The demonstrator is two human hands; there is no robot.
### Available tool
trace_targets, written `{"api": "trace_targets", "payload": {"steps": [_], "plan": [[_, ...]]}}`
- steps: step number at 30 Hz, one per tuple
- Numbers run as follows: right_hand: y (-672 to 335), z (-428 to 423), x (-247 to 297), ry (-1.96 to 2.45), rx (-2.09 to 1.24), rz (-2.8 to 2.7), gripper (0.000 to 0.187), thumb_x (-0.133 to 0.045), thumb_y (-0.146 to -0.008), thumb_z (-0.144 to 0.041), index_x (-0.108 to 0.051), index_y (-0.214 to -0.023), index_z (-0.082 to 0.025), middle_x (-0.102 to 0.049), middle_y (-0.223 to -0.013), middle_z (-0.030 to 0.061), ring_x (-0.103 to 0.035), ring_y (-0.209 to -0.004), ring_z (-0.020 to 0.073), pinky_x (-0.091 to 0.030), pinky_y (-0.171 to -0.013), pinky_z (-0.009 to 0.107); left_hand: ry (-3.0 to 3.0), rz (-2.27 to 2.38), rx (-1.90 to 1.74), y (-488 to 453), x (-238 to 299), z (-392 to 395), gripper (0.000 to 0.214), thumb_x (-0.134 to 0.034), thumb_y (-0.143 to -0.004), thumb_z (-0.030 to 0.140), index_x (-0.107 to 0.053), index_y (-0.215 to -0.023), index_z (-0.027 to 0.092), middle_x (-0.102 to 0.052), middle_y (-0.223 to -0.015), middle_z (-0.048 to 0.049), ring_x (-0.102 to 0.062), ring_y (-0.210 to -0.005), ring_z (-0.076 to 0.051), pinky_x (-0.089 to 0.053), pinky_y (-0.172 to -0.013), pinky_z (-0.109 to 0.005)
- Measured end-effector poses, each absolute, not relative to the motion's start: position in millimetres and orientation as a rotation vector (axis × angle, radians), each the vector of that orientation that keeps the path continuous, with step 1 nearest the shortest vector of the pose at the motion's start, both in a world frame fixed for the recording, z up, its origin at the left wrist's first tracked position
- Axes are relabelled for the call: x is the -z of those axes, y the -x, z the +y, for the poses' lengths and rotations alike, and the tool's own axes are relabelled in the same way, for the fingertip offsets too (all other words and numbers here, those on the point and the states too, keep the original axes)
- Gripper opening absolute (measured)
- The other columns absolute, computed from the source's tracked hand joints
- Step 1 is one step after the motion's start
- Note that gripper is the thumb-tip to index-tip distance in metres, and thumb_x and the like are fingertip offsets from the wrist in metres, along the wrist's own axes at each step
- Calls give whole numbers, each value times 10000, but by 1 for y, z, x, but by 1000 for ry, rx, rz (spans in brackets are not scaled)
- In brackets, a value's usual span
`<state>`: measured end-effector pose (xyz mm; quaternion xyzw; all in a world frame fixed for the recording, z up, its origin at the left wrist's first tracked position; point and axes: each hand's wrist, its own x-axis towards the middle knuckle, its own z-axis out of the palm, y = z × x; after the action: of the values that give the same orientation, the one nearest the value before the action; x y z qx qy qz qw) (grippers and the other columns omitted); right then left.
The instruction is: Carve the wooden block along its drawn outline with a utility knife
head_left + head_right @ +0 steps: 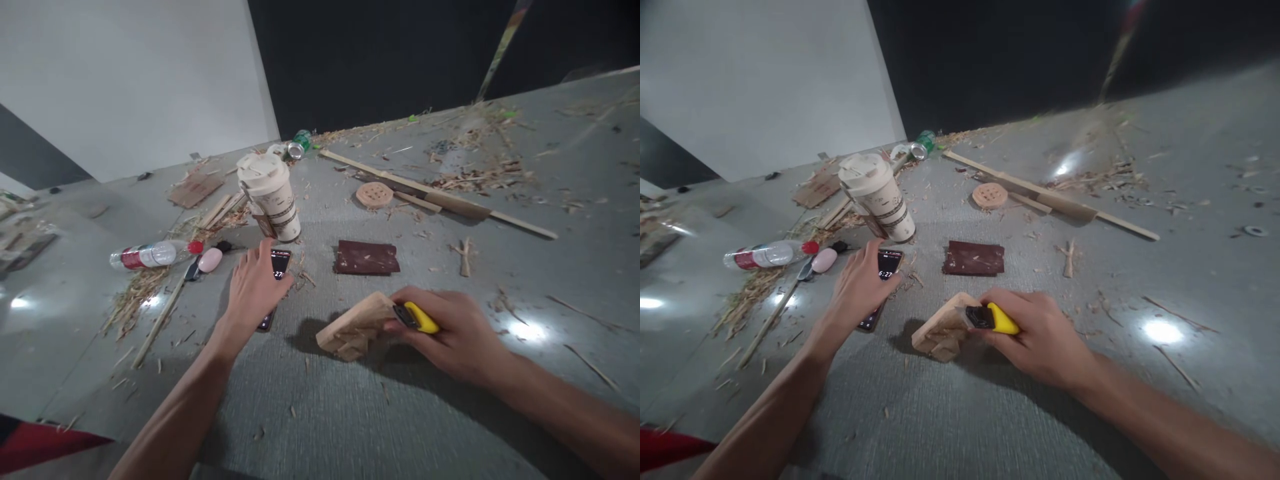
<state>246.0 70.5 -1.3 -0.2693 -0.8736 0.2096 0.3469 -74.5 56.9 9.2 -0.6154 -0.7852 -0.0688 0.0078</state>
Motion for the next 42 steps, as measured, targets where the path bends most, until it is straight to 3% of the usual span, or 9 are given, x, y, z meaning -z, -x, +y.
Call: {"api": "trace_targets", "payload": {"steps": [11, 19, 25, 31, 34, 38, 42], "plan": [[-246, 71, 0, 709, -542, -2281, 306, -592, -1120, -445, -628, -903, -233, -622, -657, -47, -540, -518, 104, -354, -501, 250, 1952, -2441, 410, 86, -3, 62, 718, -730, -899, 357, -487, -1545, 157, -710, -1421, -224, -654, -1328, -469, -551, -1094, -612], [-248, 72, 2, 710, -596, -2288, 274, -623, -1101, -422, -644, -910, -227, -625, -656, -37, -541, -527, 112, -355, -510, 256, 1967, -2498, 588, 92, -2, 64, 596, -631, -998, 388, -526, -1532, 144, -700, -1432, -218, -663, -1319, -434, -529, -1132, -626], [-249, 73, 2, 716, -575, -2302, 242, -632, -1095, -394, -640, -924, -224, -627, -660, -43, -538, -528, 104, -355, -509, 245, 1979, -2465, 567, 92, 2, 64, 552, -574, -1038, 384, -532, -1530, 139, -693, -1436, -216, -640, -1353, -434, -506, -1162, -629], [-249, 72, 3, 717, -584, -2289, 167, -643, -1068, -324, -632, -928, -233, -634, -665, -50, -551, -532, 108, -360, -513, 252, 1800, -2415, 482, 73, -5, 56, 524, -635, -1016, 411, -559, -1472, 165, -604, -1388, -227, -572, -1359, -473, -481, -1143, -669], [-249, 72, 6, 709, -552, -2308, 27, -616, -1042, -242, -642, -1049, -240, -712, -764, -39, -621, -593, 119, -411, -549, 246, 1951, -2265, 694, 51, -12, 44, 388, -571, -1060, 370, -574, -1407, 196, -586, -1360, -181, -564, -1314, -394, -471, -1163, -592], [-248, 71, 7, 667, -532, -2332, 190, -596, -1019, -182, -624, -1197, -242, -780, -927, -2, -700, -704, 140, -484, -624, 254, 2304, -2046, 1007, 33, -17, 29, 280, -514, -1075, 329, -608, -1316, 222, -625, -1293, -130, -577, -1224, -315, -479, -1102, -515], [-247, 71, 6, 619, -532, -2350, 173, -557, -1036, -172, -595, -1192, -238, -766, -950, 19, -701, -724, 143, -489, -621, 249, 2856, -1826, 1517, 28, -15, 18, 342, -524, -1093, 440, -662, -1323, 227, -707, -1164, -86, -634, -1016, -242, -514, -952, -413]]}}
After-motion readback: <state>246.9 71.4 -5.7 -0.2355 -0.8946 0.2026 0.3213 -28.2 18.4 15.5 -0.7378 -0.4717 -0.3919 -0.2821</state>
